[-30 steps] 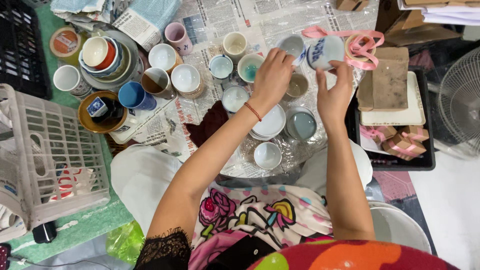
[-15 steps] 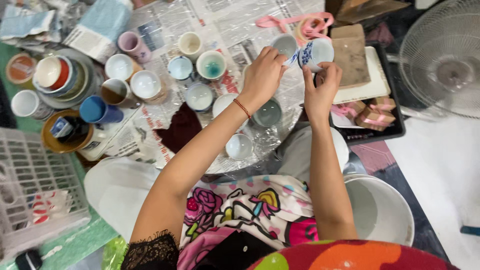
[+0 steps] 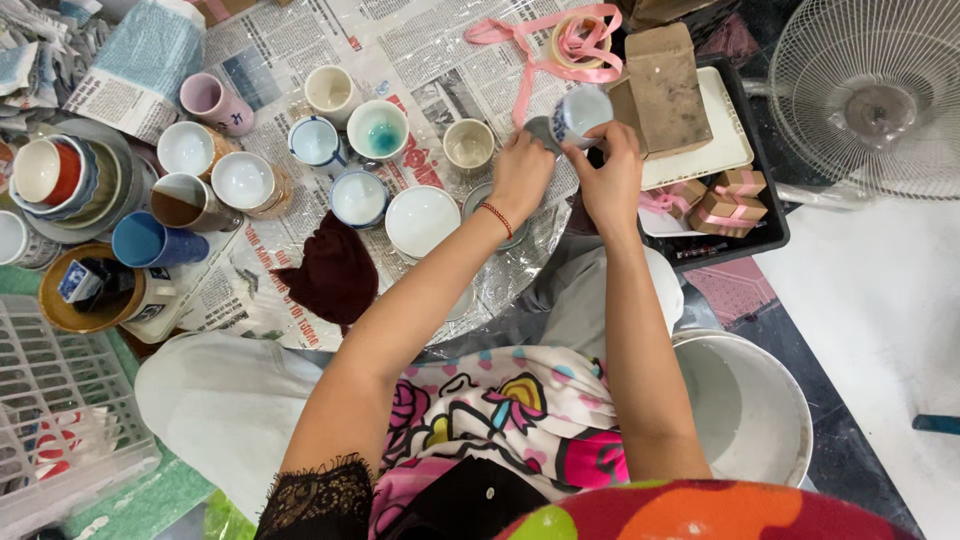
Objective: The person sits on the floor and repeatedly washes small ceramic cups and bowls in a bucket of water, then wipes them dry with a cloth. They handle items one at a time, rinsing and drying each piece before placing it on a nearby surface.
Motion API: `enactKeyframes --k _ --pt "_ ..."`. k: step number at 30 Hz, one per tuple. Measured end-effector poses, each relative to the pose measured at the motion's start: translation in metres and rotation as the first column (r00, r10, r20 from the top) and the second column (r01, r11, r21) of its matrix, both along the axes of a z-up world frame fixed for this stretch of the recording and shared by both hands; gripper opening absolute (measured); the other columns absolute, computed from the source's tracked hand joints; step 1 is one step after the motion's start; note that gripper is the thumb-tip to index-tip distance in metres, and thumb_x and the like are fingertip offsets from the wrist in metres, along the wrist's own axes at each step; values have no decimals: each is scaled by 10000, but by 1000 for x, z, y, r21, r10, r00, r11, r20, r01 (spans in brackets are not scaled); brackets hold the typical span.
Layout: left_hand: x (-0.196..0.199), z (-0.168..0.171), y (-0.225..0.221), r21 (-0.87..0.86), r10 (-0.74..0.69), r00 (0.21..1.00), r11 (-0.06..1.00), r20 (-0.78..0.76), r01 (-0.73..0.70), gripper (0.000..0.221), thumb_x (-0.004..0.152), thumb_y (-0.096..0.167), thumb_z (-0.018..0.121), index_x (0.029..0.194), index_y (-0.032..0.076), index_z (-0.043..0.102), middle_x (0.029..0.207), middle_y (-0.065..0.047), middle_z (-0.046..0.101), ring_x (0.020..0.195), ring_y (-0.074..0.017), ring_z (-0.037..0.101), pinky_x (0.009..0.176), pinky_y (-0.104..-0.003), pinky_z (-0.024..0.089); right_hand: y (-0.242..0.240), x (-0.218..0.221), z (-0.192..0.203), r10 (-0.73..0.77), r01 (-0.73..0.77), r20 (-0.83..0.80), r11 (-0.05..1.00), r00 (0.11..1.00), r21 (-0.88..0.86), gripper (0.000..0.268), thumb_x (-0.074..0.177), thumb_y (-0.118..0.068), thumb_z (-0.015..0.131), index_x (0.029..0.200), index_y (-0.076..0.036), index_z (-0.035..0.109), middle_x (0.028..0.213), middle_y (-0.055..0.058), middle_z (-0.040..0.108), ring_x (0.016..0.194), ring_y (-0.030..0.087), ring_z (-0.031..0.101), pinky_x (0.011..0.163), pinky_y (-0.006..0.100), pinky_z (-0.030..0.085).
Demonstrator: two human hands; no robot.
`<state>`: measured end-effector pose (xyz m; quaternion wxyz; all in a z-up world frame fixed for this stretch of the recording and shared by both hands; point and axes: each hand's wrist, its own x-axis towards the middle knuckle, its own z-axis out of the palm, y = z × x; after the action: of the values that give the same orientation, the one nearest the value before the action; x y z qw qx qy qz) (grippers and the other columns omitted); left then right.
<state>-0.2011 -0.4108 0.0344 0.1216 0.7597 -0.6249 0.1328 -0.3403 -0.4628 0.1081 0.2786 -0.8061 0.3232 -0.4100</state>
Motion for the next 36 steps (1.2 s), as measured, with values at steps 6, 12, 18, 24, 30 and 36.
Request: enactKeyframes --k 6,12,18,24,30,36 --pt "2 -4 11 21 -23 997 1000 78 21 272 673 79 661 909 42 791 922 -134 738 1007 -300 672 1045 -396 475 7 7 -1 45 -42 -27 995 999 91 337 829 -132 899 968 21 633 950 124 659 731 205 594 649 343 482" --pt "10 -1 21 -44 -46 999 998 22 46 184 803 51 642 916 25 784 966 -135 738 1076 -290 662 1079 -407 472 9 17 -5 73 -68 -13 966 997 251 346 866 -171 881 988 18 618 865 130 721 756 156 709 653 332 540" --pt "14 32 42 -159 -80 989 985 -123 60 132 834 56 653 878 40 776 899 -111 728 1144 -335 642 1024 -408 500 12 25 -6 68 -61 -43 987 997 151 344 884 -155 879 1038 30 632 913 166 705 744 256 662 708 361 538" --pt "27 71 69 -338 -119 856 939 -502 -68 119 832 10 682 909 88 728 988 -116 706 1076 -322 636 905 -434 525 14 25 -10 130 -130 -33 991 991 14 337 864 -119 875 1050 24 634 1059 178 685 966 328 677 856 398 525" --pt "38 93 93 -225 -145 809 974 -570 16 118 879 35 693 980 87 723 1020 -107 696 1085 -321 629 912 -437 521 17 27 -16 138 -135 -51 989 989 51 319 851 -102 874 1035 8 638 1079 162 671 1001 333 677 894 408 531" --pt "50 100 127 -410 -268 762 912 -590 3 180 905 27 701 1071 96 702 1177 -99 683 1164 -313 599 1018 -413 487 17 30 -25 177 -175 -36 983 984 52 674 796 -69 897 1325 -12 483 1329 207 532 1205 387 581 1017 422 515"
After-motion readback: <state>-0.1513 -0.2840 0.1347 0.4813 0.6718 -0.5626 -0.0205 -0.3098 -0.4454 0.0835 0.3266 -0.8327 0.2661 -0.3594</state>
